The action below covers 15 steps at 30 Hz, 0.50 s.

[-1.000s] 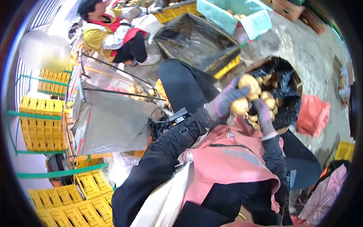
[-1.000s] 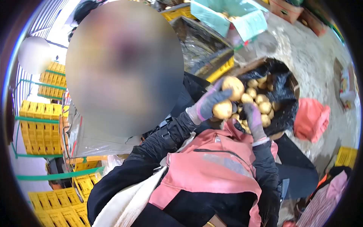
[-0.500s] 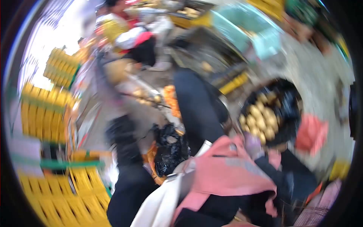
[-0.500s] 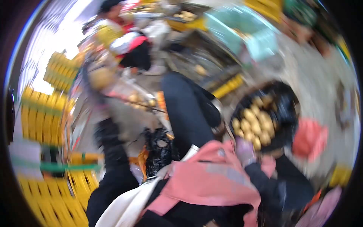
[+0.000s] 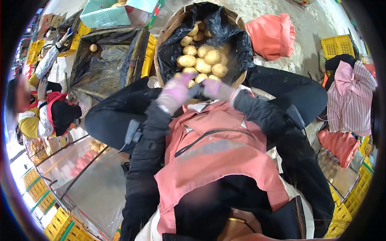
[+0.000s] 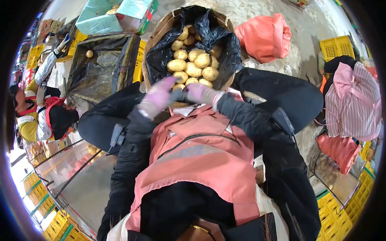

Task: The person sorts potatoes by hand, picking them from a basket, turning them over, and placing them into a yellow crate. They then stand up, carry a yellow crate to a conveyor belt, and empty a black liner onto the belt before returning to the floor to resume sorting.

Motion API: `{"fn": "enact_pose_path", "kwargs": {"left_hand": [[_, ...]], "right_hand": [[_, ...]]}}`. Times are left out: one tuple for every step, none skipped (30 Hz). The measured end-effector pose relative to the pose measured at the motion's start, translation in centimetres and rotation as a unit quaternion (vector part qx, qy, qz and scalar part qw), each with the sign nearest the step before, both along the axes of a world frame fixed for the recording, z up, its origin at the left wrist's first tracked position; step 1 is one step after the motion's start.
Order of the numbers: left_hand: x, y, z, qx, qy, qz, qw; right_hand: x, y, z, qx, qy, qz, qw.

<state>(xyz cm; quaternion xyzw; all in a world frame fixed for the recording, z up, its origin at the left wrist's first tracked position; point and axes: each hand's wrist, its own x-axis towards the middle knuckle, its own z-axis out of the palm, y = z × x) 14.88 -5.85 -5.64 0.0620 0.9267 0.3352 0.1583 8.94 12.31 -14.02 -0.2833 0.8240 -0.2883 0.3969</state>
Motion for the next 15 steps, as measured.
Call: {"fn": "enact_pose_path", "kwargs": {"left_hand": [[-0.4, 0.7, -3.2, -0.129, -0.069, -0.065, 0.987], [-0.9, 1.2, -3.7, -0.089, -0.096, -0.060, 0.990], [-0.6, 1.6, -4.0, -0.048, -0.126, -0.055, 0.989], [-0.7, 1.9, -2.7, 0.049, -0.149, -0.009, 0.988], [-0.7, 2.1, -3.5, 0.052, -0.159, -0.010, 0.986], [-0.6, 2.3, -4.3, 0.123, -0.127, 0.055, 0.983], [-0.7, 2.4, -5.1, 0.191, -0.092, 0.121, 0.970], [-1.5, 2.5, -4.8, 0.198, -0.088, 0.137, 0.966], [-2.1, 2.7, -5.6, 0.199, -0.092, 0.139, 0.966], [-2.9, 3.0, -6.7, 0.315, -0.100, 0.215, 0.919], [-3.5, 3.0, -8.0, 0.424, -0.107, 0.288, 0.852], [-3.9, 2.5, -7.8, 0.425, -0.109, 0.308, 0.844], [-4.3, 2.5, -7.6, 0.448, -0.156, 0.388, 0.790], [-5.0, 2.4, -6.6, 0.450, -0.175, 0.414, 0.771], [-4.8, 2.3, -6.2, 0.451, -0.197, 0.442, 0.750]], "right_hand": [[-3.1, 1.3, 1.2, 0.014, -0.057, -0.014, 0.998], [-5.0, 2.1, -1.4, 0.010, 0.093, -0.024, 0.995], [-6.7, 2.3, -3.3, 0.043, 0.109, -0.152, 0.981], [-10.0, 2.4, -9.1, 0.130, 0.207, -0.100, 0.964], [-11.1, 2.4, -9.2, 0.093, 0.119, -0.261, 0.953], [-11.8, 1.4, -10.1, 0.125, 0.107, -0.280, 0.946], [-12.2, 0.0, -11.0, 0.155, 0.096, -0.298, 0.937], [-12.1, -1.0, -11.1, 0.158, 0.091, -0.298, 0.937], [-12.2, -1.8, -10.6, 0.210, 0.085, -0.276, 0.934], [-12.3, -2.3, -10.1, 0.262, 0.081, -0.251, 0.928], [-12.4, -2.1, -9.9, 0.266, 0.078, -0.245, 0.929], [-11.5, -1.0, -9.6, 0.214, 0.056, -0.211, 0.952], [-11.6, -0.3, -9.4, 0.158, 0.037, -0.175, 0.971], [-10.6, 0.1, -9.2, 0.101, 0.051, -0.186, 0.976], [-9.8, 0.0, -6.8, 0.078, 0.070, -0.140, 0.985]]}}
